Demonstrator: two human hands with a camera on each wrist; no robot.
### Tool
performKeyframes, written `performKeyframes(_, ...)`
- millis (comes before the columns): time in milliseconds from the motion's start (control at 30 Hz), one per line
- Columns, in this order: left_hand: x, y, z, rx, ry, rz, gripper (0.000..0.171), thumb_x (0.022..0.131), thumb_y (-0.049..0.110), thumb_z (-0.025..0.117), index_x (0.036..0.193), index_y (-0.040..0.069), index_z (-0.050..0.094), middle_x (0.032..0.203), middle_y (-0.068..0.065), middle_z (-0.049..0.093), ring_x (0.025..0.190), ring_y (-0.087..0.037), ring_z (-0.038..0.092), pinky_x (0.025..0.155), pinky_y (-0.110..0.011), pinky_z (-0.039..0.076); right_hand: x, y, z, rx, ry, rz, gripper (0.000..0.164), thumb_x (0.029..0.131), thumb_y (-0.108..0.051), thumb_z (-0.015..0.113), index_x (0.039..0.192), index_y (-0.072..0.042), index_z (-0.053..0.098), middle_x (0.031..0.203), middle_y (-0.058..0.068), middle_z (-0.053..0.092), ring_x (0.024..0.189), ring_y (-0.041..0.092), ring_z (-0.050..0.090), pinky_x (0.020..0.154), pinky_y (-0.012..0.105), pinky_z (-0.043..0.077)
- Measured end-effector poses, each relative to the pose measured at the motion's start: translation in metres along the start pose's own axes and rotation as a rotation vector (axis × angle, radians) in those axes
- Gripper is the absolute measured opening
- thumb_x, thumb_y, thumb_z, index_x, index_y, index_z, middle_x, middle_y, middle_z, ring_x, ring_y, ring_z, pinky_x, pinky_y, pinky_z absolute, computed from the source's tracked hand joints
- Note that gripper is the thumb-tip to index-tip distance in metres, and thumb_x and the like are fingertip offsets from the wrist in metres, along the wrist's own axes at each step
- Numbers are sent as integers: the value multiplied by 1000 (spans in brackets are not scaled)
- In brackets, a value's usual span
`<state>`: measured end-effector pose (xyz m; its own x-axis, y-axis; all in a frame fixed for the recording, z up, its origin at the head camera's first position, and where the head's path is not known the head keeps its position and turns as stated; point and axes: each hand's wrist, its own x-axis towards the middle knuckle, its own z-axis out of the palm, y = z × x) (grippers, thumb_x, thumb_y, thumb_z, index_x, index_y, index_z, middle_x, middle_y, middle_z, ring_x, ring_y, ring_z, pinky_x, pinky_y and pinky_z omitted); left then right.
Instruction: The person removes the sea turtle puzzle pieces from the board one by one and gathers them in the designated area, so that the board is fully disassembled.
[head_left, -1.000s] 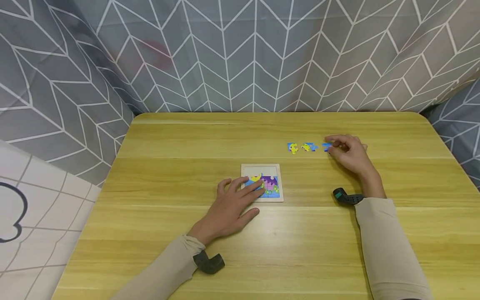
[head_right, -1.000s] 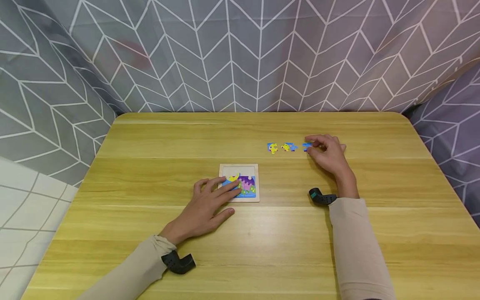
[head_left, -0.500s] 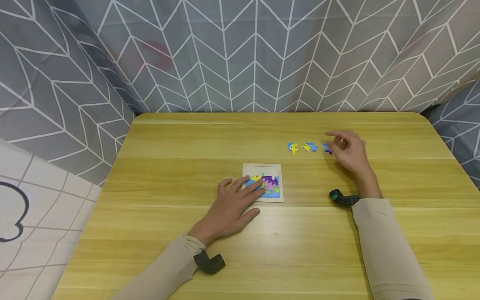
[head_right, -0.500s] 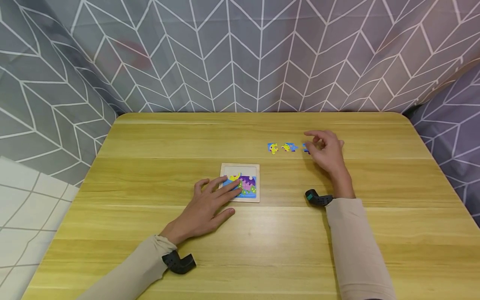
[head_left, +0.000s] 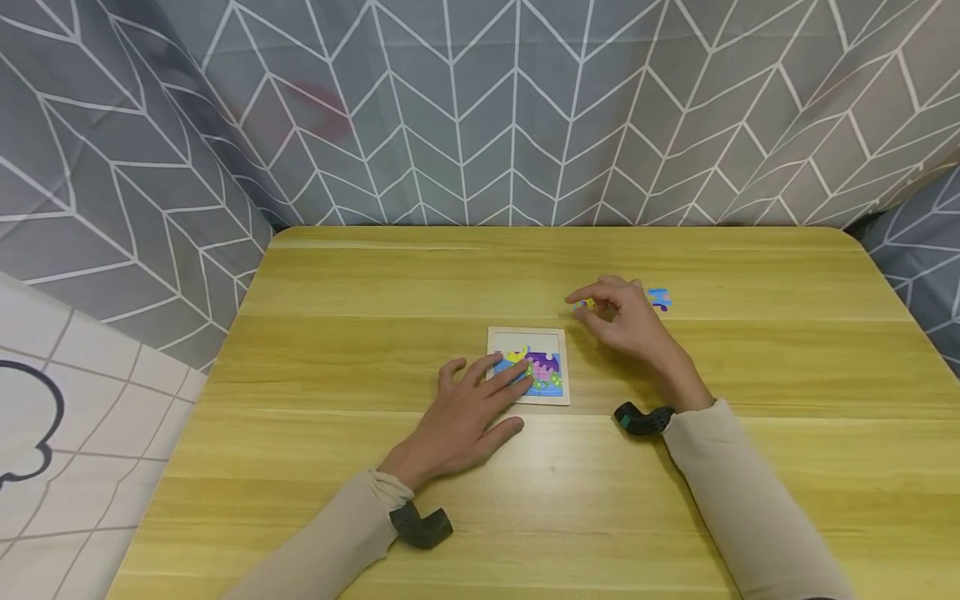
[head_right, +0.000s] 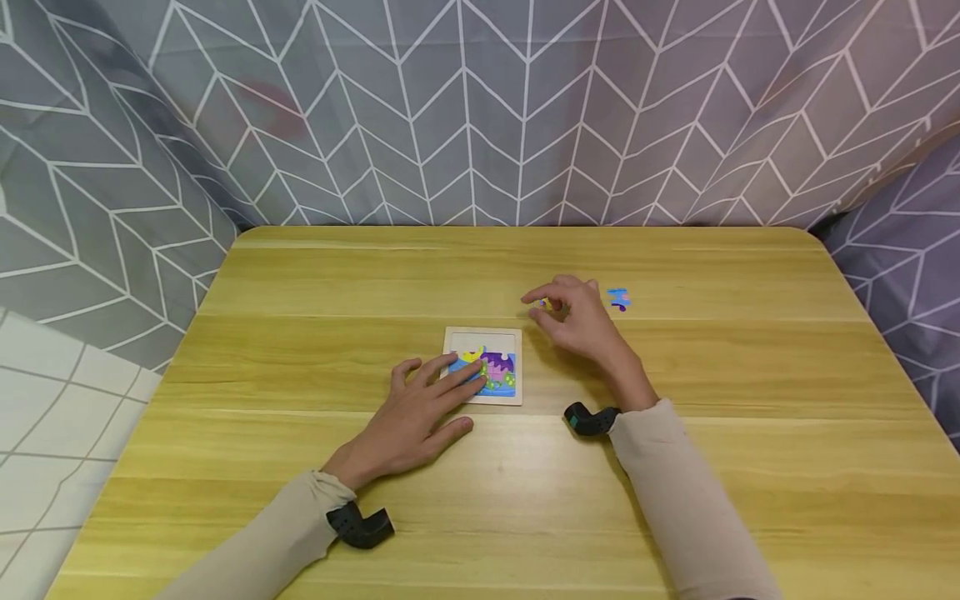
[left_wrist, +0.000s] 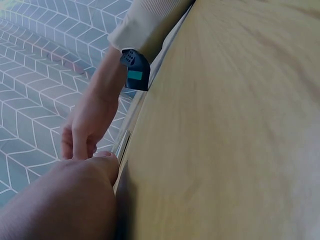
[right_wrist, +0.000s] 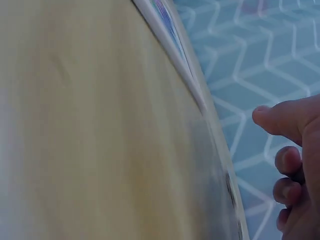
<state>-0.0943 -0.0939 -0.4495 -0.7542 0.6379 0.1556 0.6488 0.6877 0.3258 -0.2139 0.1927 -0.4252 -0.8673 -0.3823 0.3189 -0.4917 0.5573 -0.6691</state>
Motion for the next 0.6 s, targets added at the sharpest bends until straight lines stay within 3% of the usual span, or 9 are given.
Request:
performKeyframes(167, 0, 0, 0, 3, -6, -3, 55, 107, 48, 41, 158, 27, 40, 166, 9, 34, 155, -25, 25, 115, -62, 16, 1, -21, 21, 0, -141, -96, 16, 91, -6, 73, 104, -12, 80, 74, -2, 57, 76, 15, 45, 79, 40, 23)
performKeyframes(333, 0, -1, 0, 21, -5, 0, 55, 107, 48, 41, 157, 26, 41, 166, 8, 35, 156, -24, 24, 115, -61, 16, 0, -38, 38, -20, -262, -157, 18, 91, -9, 72, 104, -16, 81, 81, -5, 60, 84, 16, 44, 79, 39, 22)
performKeyframes(600, 0, -1, 0, 23, -13, 2, 56, 108, 48, 41, 158, 25, 39, 166, 9, 33, 158, -24, 21, 115, -61, 15, -3, -42, 47, -60, -329, -171, 27, 93, -6, 65, 110, -19, 80, 87, -5, 58, 86, 16, 37, 78, 39, 17)
